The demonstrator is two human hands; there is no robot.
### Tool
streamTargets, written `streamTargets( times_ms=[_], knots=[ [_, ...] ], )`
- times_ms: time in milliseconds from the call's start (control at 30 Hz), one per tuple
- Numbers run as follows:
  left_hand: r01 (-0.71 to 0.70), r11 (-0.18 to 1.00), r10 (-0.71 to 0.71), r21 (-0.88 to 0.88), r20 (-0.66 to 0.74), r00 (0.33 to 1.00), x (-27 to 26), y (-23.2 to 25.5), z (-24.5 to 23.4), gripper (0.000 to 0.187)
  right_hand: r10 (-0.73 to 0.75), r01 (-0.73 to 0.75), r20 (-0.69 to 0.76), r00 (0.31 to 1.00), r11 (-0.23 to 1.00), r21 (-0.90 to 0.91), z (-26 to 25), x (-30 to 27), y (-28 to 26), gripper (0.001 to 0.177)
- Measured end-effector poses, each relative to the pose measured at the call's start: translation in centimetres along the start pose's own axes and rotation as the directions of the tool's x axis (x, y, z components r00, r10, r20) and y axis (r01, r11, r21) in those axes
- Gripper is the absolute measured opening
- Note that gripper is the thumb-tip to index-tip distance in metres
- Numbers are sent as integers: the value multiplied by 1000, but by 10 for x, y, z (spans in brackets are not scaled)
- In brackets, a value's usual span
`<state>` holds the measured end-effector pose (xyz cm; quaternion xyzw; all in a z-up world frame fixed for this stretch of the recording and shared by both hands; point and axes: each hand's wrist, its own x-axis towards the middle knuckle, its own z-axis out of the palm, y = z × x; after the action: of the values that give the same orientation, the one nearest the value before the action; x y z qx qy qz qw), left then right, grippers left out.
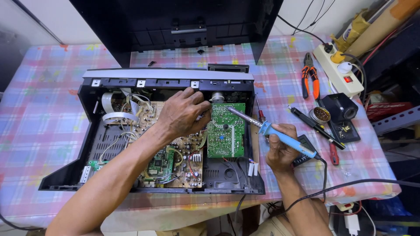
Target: The person uses a soldering iron to work on a green circuit board inside an open electronic device. They then remove the board, flip it over to inspect both sides, and handle a second, larger circuit board with a heat sink.
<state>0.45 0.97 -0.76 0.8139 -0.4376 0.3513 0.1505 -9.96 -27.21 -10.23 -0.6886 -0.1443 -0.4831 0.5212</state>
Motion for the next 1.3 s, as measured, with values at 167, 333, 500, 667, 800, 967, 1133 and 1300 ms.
streamTargets(
  times_ms=[167,333,500,667,800,967,1133,1300],
  knots=[
    [-2,1000,2,15,-12,1000,0,1,1,16,-10,10,15,1000,1000,-1,-1,-2,3,23],
    [-8,1000,8,26,-21,1000,2,0,-3,16,-19,19,24,1000,1000,2,1,0,1,21],
    [-4,1000,5,29,-16,1000,0,0,0,16,-31,31,32,999,999,-9,3,-1,1,21],
    [-1,1000,1,18,0,1000,0,0,0,16,-38,38,26,999,999,-1,3,-1,2,21],
    [2,1000,-2,14,1,1000,1,1,-3,17,-40,40,7,999,999,-16,4,1,-1,21],
    [21,999,-22,36,35,999,4,-1,-8,15,-20,20,-75,997,1000,-8,0,6,1,27],
    [27,999,-27,38,17,999,4,-4,-12,12,44,-38,-149,988,998,44,-2,4,13,26],
    [54,998,-55,26,11,998,0,-7,-5,13,429,-340,-344,835,894,291,3,14,5,31]
  ],
)
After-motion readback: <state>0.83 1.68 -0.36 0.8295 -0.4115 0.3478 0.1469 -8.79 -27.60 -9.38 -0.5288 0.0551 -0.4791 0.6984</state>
